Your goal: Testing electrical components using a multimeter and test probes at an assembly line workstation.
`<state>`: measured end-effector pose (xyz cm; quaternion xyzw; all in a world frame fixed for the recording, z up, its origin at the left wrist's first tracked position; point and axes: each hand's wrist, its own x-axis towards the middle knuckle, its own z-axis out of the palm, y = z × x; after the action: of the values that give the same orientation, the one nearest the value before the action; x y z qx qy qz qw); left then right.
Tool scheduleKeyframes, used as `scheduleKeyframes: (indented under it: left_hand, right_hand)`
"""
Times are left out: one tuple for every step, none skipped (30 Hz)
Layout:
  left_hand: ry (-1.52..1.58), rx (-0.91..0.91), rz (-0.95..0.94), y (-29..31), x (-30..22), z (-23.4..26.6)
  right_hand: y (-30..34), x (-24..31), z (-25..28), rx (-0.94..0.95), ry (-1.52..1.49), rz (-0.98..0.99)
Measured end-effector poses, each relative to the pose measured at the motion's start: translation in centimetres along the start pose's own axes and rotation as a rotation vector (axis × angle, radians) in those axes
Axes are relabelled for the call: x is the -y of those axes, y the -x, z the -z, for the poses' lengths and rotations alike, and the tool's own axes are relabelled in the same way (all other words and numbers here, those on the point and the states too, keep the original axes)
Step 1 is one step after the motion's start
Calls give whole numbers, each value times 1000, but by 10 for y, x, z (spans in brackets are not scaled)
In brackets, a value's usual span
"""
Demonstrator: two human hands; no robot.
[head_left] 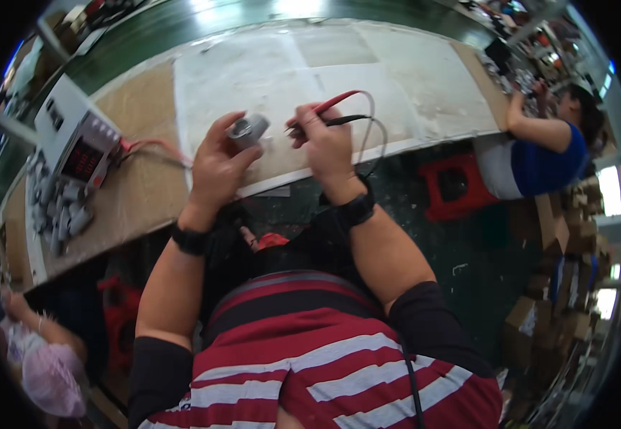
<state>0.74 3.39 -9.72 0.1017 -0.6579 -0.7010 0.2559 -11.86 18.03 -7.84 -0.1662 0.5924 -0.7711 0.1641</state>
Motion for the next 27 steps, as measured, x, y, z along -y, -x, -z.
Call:
scheduleKeyframes:
  left_hand:
    - [46, -2, -23, 3, 1, 4]
    - [31, -32, -8, 5, 2, 7]
    - [32, -37, -7, 8, 2, 9]
    - [36, -37, -8, 10, 1, 10]
    - [41, -34, -11, 11, 0, 11]
    - [39, -48, -7, 11, 0, 12]
    - [29, -47, -11, 11, 0, 13]
    - [19, -39, -13, 11, 0, 14]
    - [10, -30, -16, 12, 0, 14]
    - [10, -33, -12, 12, 0, 14]
    - [19, -29, -10, 13, 0, 14]
    - [27, -25, -8, 13, 0, 14]
    - [37, -20, -8, 12, 0, 13]
    - [38, -23, -7, 12, 0, 12]
    - [60, -24, -6, 12, 0, 12]
    - [82, -26, -4, 12, 1, 11]
    - [105, -28, -3, 12, 1, 11]
    - [106, -31, -2, 12, 0, 10]
    - [93, -28, 3, 11, -1, 10]
    - [81, -25, 8, 11, -2, 10]
    - [69, -23, 13, 11, -1, 10]
    - [69, -26, 15, 12, -1, 10]
    - [65, -24, 13, 11, 0, 11]
    - [61, -22, 10, 11, 0, 11]
    - [57, -20, 8, 11, 0, 12]
    - [57, -23, 7, 11, 0, 12]
    - [60, -27, 10, 12, 0, 11]
  right_hand:
    - [-1, -2, -7, 30, 0, 15]
    - [-1, -7, -13, 54, -10, -11]
    - [0, -10, -17, 66, 10, -12]
    - [0, -12, -21, 75, 33, -8]
    - [1, -14, -23, 82, 57, 0]
    - [1, -16, -25, 93, 56, -9]
    - [0, -17, -26, 102, 94, -2]
    - [2, -19, -26, 103, 131, 7]
    - [3, -21, -26, 104, 168, 16]
    - [3, -22, -26, 106, 169, 12]
    - [3, -24, -26, 110, 182, 23]
    - [3, -25, -26, 114, 196, 34]
    - [2, -25, -26, 118, 210, 48]
    - [1, -26, -26, 120, 211, 46]
    - [2, -27, -26, 121, 222, 50]
    - [2, -27, -26, 123, 233, 53]
    - [2, -28, -26, 125, 244, 57]
    - [2, -27, -26, 127, 245, 55]
    - [1, -27, -26, 131, 272, 67]
    - [1, -27, -25, 135, 300, 79]
    - [0, -26, -25, 138, 326, 90]
    - [1, -26, -25, 141, 327, 88]
    - [1, -25, -26, 138, 338, 89]
    - [1, -24, -27, 134, 348, 90]
    - [1, -24, -28, 131, 359, 90]
    - [1, -24, -28, 134, 360, 91]
    - [1, -26, -27, 141, 369, 110]
